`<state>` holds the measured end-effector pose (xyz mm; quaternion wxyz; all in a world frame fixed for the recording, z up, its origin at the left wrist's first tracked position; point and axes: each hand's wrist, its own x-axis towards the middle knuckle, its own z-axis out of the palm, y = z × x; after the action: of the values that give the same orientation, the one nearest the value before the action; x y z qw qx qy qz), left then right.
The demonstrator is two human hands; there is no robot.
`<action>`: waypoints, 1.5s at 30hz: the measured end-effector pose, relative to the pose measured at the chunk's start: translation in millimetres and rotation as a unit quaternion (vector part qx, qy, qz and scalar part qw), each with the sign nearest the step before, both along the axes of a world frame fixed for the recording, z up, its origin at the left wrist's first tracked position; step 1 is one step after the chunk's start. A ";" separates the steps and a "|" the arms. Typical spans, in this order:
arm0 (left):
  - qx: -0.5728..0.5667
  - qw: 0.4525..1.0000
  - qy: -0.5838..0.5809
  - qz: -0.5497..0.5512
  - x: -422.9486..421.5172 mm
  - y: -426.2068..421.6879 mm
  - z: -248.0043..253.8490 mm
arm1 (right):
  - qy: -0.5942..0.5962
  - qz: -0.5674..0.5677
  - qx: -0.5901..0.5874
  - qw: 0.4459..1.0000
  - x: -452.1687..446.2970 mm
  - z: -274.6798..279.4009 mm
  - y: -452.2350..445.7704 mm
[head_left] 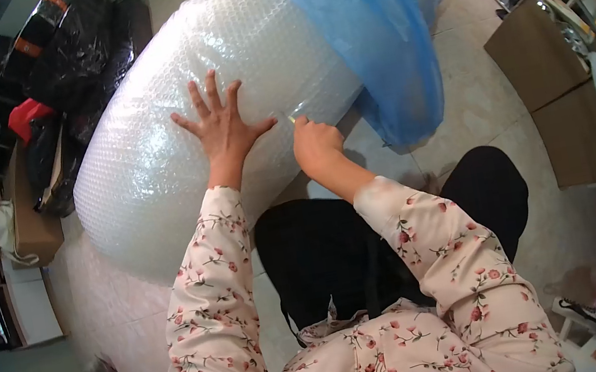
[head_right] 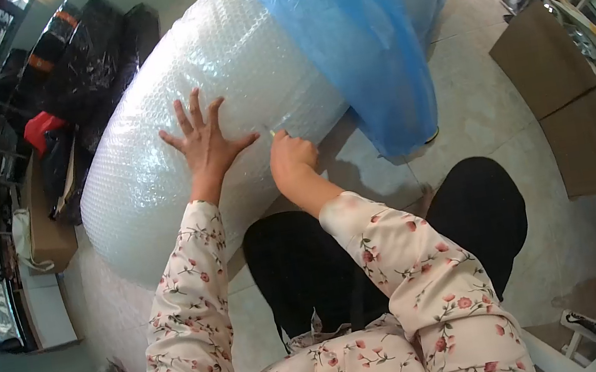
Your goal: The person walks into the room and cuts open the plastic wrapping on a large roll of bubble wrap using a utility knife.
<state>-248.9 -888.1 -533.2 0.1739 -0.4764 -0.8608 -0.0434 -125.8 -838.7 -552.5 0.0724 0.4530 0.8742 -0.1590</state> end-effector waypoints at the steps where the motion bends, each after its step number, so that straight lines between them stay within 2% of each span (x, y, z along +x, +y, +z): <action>1: 0.007 1.000 0.002 -0.003 1.3 2.6 -1.2 | -0.002 0.003 0.003 1.000 3.1 -0.6 2.1; 3: 0.014 1.000 -0.001 0.009 3.7 4.4 -4.1 | -0.012 0.018 0.010 1.000 15.8 -2.8 5.4; 5: 0.023 1.000 -0.010 -0.001 4.4 7.0 -4.2 | 0.032 0.040 0.008 0.999 31.8 -2.7 6.0; 9: 0.001 0.999 -0.035 0.008 5.9 4.3 -1.4 | 0.009 0.061 0.016 0.998 18.1 -11.6 14.6; 12: 0.007 0.999 -0.038 0.018 3.7 5.7 -2.0 | 0.042 0.086 0.028 0.995 20.7 -5.8 17.1; 15: 0.006 0.999 -0.044 0.025 3.9 7.6 -1.8 | 0.003 0.091 0.007 0.996 36.1 0.8 19.2; 17: -0.008 0.999 -0.036 0.024 5.3 6.0 -2.4 | 0.049 0.099 0.000 0.994 31.2 -11.7 22.1; 20: -0.023 0.999 -0.010 0.038 6.5 8.8 -2.2 | 0.055 0.069 -0.004 0.996 15.3 -21.7 20.3; 24: -0.028 0.999 -0.001 0.042 8.9 10.6 -2.1 | 0.074 0.068 -0.036 0.994 45.0 -12.2 16.0; 29: -0.032 0.998 -0.008 0.045 5.0 9.6 -1.5 | 0.033 0.046 -0.023 0.998 5.2 -17.5 16.3; 33: -0.027 0.998 -0.016 0.046 7.8 9.2 -1.5 | 0.019 0.083 -0.039 0.996 22.7 -1.8 19.3; 39: -0.004 0.999 0.001 0.035 5.3 7.5 -4.9 | 0.001 0.065 -0.021 0.998 9.0 -3.0 17.7; 41: 0.005 0.999 -0.003 0.035 6.3 8.8 -3.9 | 0.035 0.093 -0.027 0.995 28.4 5.3 20.0; 45: -0.010 0.999 -0.012 0.036 7.2 7.5 -7.2 | 0.021 0.094 -0.009 0.995 15.5 -8.4 22.0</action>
<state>-241.7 -880.6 -540.4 0.1607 -0.4462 -0.8797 -0.0342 -110.3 -816.8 -560.9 0.0723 0.3648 0.9129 -0.1686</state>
